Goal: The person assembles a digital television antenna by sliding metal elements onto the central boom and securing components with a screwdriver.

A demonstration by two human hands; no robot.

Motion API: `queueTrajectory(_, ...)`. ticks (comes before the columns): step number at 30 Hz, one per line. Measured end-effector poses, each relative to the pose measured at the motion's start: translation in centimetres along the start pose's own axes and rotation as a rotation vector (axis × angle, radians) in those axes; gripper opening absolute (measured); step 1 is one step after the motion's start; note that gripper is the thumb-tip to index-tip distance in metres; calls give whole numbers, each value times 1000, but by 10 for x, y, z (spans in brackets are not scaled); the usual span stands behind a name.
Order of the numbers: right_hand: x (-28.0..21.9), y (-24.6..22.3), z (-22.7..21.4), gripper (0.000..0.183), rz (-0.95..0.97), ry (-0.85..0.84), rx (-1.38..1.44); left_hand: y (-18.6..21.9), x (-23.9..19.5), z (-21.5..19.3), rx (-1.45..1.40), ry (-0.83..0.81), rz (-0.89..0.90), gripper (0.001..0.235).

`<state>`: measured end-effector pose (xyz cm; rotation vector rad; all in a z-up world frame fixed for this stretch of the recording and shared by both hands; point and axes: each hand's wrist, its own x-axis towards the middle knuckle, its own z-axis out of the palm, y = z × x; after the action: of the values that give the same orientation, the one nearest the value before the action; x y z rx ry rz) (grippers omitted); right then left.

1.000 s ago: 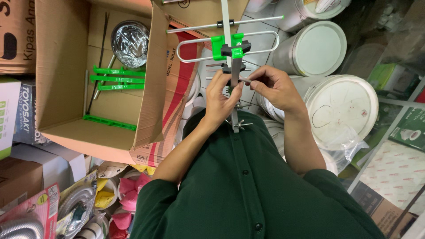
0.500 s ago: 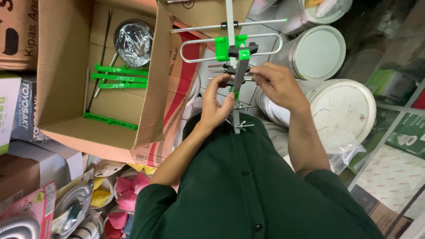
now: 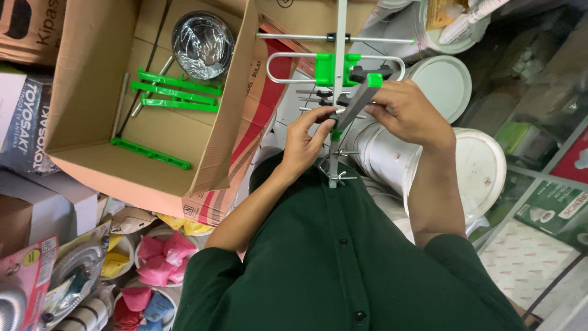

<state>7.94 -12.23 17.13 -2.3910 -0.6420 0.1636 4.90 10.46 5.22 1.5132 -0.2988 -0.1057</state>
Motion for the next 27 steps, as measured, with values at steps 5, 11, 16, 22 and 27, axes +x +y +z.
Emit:
queueTrajectory(5,0,0,0,14,125,-48,44,-2,1,1,-7,5,-5,24)
queueTrajectory(11,0,1,-1,16,62,-28,84,1,2,-2,-57,-20,-24,23)
queueTrajectory(16,2,4,0,15,82,-39,101,2,4,-2,-54,-34,-24,23)
queueTrajectory(22,1,0,-2,16,110,-50,103,3,5,-3,-26,-46,-26,24)
queueTrajectory(27,0,7,0,14,86,-58,103,0,5,-2,-33,-47,-17,23)
